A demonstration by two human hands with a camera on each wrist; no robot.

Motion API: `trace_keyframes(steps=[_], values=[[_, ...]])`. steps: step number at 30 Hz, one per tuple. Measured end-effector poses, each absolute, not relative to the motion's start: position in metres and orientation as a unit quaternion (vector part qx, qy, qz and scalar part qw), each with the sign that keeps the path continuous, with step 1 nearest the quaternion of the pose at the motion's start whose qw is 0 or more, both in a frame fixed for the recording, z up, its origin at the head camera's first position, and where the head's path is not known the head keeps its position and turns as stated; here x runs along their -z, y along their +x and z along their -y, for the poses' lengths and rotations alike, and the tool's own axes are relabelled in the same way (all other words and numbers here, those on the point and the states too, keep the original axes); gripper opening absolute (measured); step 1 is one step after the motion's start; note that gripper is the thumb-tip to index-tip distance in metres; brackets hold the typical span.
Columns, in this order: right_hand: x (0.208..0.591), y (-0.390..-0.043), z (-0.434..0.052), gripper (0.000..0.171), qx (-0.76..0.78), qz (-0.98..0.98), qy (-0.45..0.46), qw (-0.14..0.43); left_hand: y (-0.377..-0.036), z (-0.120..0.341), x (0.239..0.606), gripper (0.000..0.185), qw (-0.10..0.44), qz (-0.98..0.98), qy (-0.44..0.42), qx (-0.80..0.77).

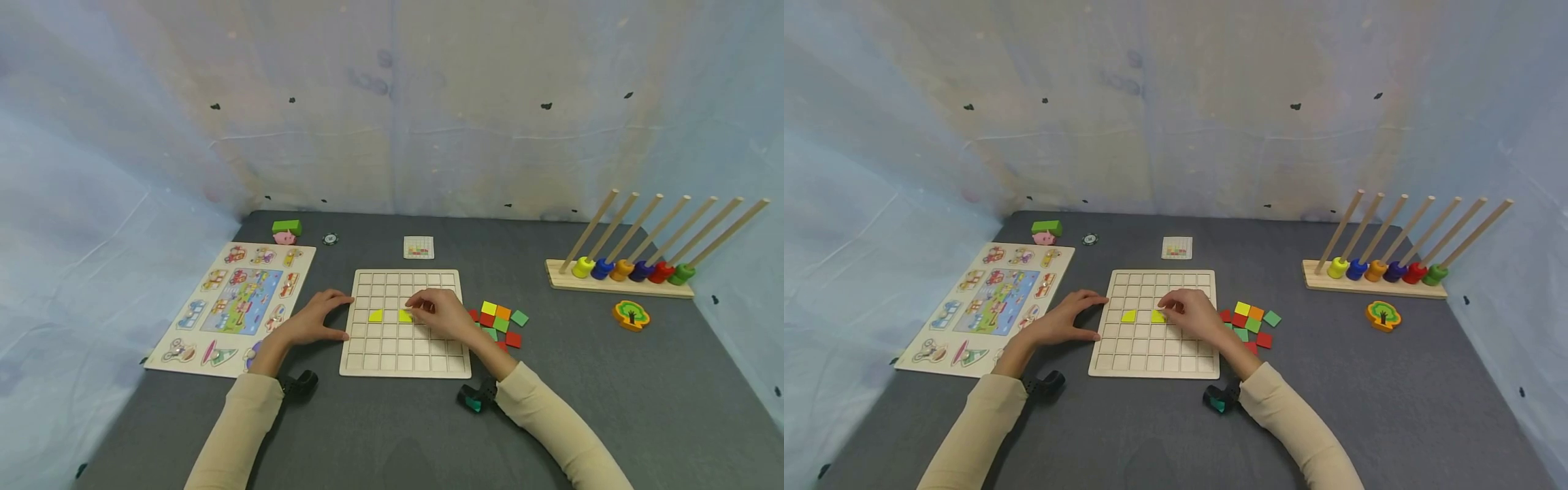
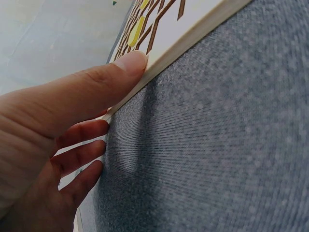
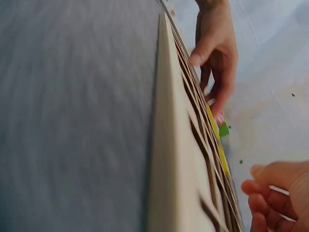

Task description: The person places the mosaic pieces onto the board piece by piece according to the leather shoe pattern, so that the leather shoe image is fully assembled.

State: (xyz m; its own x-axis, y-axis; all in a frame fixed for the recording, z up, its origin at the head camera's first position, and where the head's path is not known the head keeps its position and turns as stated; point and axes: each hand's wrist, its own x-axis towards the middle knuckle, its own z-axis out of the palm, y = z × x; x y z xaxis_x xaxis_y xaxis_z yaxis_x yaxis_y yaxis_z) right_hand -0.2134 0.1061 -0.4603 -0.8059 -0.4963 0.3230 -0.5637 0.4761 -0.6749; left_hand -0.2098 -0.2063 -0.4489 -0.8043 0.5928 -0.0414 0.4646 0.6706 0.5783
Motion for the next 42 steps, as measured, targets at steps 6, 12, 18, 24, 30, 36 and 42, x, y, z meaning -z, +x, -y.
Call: trace_keyframes(steps=[6,12,18,24,30,36,42], values=[[0.454,-0.217,-0.137,0.013,-0.402,0.849,0.335,0.073,-0.209,0.206,0.449,0.073,0.112,-0.908,0.292,-0.28],[0.446,-0.214,-0.174,0.014,-0.386,0.867,0.309,0.067,-0.209,0.206,0.448,0.073,0.11,-0.909,0.29,-0.279],[0.443,-0.208,-0.205,0.015,-0.364,0.883,0.291,0.053,-0.209,0.205,0.448,0.074,0.11,-0.913,0.282,-0.274],[0.446,-0.204,-0.226,0.016,-0.344,0.891,0.291,0.057,-0.209,0.205,0.449,0.074,0.112,-0.914,0.279,-0.274],[0.448,-0.203,-0.243,0.019,-0.309,0.908,0.275,0.062,-0.209,0.205,0.449,0.073,0.113,-0.912,0.282,-0.276],[0.449,-0.204,-0.256,0.022,-0.29,0.919,0.263,0.05,-0.209,0.206,0.449,0.074,0.113,-0.912,0.28,-0.277],[0.452,-0.205,-0.263,0.023,-0.281,0.924,0.259,0.022,-0.209,0.206,0.449,0.073,0.115,-0.912,0.281,-0.276]])
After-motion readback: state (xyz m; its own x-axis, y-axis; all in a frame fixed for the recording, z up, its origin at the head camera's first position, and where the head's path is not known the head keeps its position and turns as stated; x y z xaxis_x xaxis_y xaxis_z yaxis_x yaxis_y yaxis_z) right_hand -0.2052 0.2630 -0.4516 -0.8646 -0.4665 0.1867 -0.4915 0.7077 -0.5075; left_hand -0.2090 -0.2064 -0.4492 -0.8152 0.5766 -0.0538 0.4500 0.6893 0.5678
